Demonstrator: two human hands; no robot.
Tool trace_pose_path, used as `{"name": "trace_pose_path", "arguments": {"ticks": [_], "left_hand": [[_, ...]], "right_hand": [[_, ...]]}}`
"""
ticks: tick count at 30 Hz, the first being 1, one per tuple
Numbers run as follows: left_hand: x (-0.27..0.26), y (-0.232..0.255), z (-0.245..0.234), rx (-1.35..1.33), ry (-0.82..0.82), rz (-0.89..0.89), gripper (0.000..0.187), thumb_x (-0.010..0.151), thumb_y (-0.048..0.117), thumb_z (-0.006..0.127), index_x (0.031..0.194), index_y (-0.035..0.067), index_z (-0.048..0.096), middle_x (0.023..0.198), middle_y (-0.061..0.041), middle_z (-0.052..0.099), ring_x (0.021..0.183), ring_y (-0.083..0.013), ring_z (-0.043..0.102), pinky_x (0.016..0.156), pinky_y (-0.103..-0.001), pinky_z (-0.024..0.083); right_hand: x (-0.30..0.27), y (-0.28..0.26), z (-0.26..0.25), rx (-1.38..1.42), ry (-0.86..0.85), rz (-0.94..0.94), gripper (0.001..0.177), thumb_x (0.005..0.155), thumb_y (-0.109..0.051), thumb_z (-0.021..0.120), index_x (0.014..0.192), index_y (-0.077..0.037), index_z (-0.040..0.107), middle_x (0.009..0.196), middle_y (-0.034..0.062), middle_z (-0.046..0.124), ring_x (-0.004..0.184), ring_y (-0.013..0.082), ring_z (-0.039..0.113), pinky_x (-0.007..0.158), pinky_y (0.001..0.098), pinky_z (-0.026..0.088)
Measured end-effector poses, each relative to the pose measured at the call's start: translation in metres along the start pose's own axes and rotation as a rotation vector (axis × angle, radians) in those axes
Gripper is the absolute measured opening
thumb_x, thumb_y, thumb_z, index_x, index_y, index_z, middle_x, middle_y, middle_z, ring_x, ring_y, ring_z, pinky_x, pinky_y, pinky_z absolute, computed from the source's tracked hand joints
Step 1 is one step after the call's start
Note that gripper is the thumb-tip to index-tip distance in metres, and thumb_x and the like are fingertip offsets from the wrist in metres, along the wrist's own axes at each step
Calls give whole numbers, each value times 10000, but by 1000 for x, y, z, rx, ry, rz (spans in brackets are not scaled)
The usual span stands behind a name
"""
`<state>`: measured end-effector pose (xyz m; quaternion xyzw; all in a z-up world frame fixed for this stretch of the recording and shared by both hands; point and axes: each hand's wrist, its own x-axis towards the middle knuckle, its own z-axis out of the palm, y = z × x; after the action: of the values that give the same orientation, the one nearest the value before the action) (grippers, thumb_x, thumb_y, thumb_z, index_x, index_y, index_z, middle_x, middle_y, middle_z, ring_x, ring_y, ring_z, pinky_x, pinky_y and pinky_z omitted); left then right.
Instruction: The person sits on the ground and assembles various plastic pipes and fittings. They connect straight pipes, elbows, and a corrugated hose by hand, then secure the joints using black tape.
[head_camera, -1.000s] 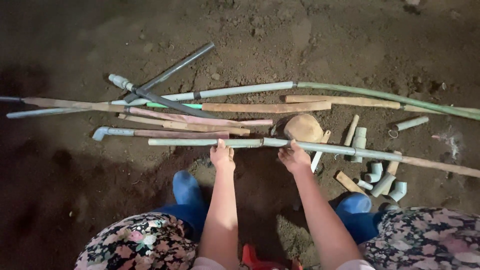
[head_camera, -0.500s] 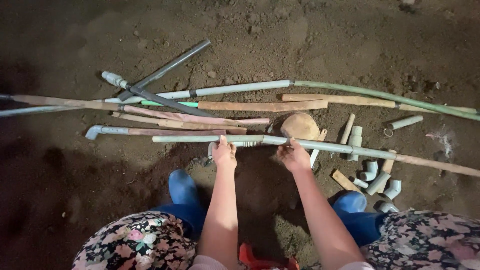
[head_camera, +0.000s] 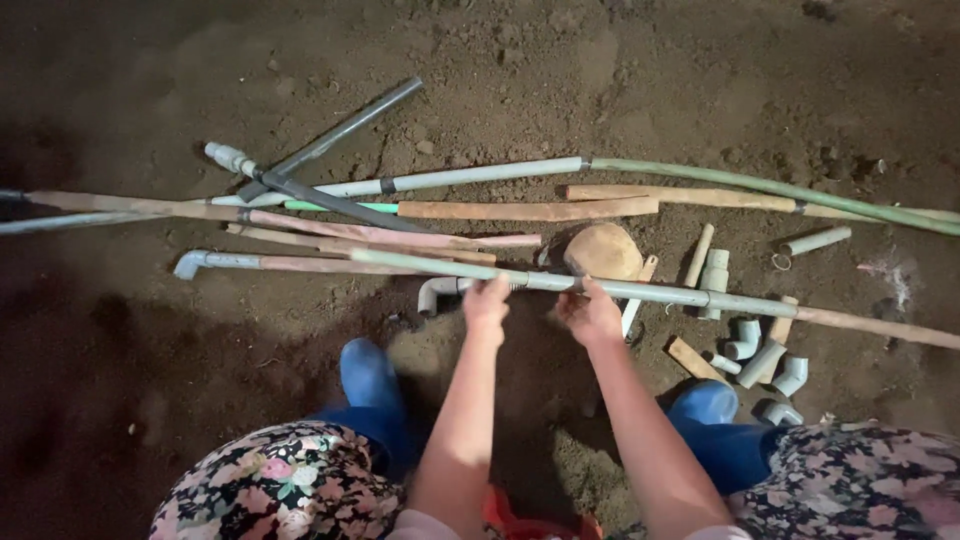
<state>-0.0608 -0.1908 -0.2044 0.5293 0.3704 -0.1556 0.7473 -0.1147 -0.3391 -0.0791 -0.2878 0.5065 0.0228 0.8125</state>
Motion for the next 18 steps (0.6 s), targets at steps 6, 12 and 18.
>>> {"name": "trace_pose_path", "arguments": {"ticks": [6,12,18], "left_hand": [[-62,18,14,203,-162,-91,525,740,344,796,1145,93,577,1031,-70,658,930,-219,681,671,-324,539],[-63,92,-28,-248,290,9,734,733,586,731,1253,143,462,1072,-86,566,728,-223,630,552,-285,544],[3,54,-46,-460,427,87,528,849,393,707,1291,259,452,1298,-76,499,1083,-425,570,952,-542,443]], "right_hand": [[6,-2,1,95,53,-15,449,899,-211,620,1168,55,379,981,162,488,901,325,592,769,487,548],[43,14,-21,139,100,21,445,872,-175,646,1167,44,397,1018,170,501,964,315,571,825,464,534],[40,13,-19,162,101,3,432,870,-150,647,1162,46,396,1026,177,511,971,314,567,824,477,538]]}}
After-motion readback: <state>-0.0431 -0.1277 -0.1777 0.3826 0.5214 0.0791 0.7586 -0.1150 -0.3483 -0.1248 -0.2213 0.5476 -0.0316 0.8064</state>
